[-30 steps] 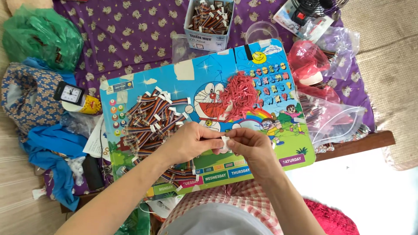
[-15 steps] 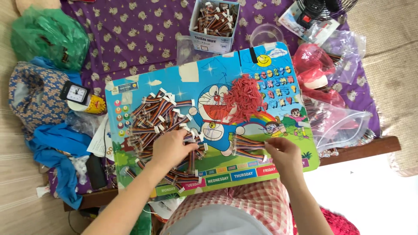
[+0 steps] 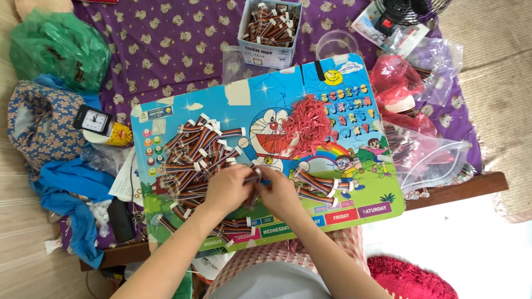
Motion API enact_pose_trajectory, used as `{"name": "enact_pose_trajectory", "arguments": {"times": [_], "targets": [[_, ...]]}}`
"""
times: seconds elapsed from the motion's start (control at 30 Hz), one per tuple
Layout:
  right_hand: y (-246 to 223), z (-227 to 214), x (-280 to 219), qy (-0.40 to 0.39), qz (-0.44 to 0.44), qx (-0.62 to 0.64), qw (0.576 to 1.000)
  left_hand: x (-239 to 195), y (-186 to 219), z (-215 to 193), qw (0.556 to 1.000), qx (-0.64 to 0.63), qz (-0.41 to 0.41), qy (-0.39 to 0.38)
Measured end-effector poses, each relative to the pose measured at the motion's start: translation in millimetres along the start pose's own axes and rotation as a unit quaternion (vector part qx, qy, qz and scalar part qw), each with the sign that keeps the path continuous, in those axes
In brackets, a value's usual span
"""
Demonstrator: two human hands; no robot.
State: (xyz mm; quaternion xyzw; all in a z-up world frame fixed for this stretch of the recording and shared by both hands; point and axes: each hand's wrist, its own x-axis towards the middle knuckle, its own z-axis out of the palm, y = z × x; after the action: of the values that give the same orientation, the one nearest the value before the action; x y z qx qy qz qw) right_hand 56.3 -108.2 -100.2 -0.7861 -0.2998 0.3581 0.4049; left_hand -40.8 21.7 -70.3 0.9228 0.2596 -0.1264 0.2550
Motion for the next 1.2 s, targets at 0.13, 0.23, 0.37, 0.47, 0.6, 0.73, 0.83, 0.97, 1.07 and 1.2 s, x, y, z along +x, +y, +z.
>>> {"name": "enact_pose_trajectory", "arguments": {"times": [0.13,0.23,0.37,0.47,0.6,0.73,0.83,0.97,1.07,1.2], "targets": [[27.7,18.6,21.4,0.051,0.019,-0.038,0.998,24.5,3.0,-11.9,0.996,-0.058,-0.035,-0.057],[14.9,13.5,20.2,0.06,0.028,-0.064,0.996,53.1,15.9,-28.8,1.0,0.003,0.011,0.017],[13.6,7.9,16.8,0.05,0.113,-0.042,0.991,96.6,13.5,-7.7,0.985,0.068,0.155,0.033],[15.4,-4.3,13.0,0.031,0.173,-0.002,0.984,109.5,7.3,0.5,0.972,0.123,0.199,0.022],[13.6,-22.6,3.4,0.023,0.242,0.219,0.945,117.8,-20.2,25.7,0.983,0.117,0.138,-0.016],[-22.5,-54.3,-18.5,0.076,0.236,0.393,0.885,59.4,31.3,-56.4,0.987,-0.1,0.11,-0.067],[-31.6,-60.4,-21.0,0.06,0.237,0.449,0.859,29.9,53.5,-73.5,0.963,-0.234,0.091,-0.097],[-31.9,-65.8,-25.4,0.061,0.221,0.519,0.824,16.2,56.9,-55.6,0.975,-0.213,0.049,-0.035],[-36.6,-69.1,-30.2,0.055,0.213,0.534,0.816,7.9,53.6,-49.7,0.985,-0.155,0.08,0.01],[-37.5,-72.0,-37.0,0.045,0.198,0.555,0.807,-1.0,57.2,-62.1,0.972,-0.195,0.128,0.017]]}}
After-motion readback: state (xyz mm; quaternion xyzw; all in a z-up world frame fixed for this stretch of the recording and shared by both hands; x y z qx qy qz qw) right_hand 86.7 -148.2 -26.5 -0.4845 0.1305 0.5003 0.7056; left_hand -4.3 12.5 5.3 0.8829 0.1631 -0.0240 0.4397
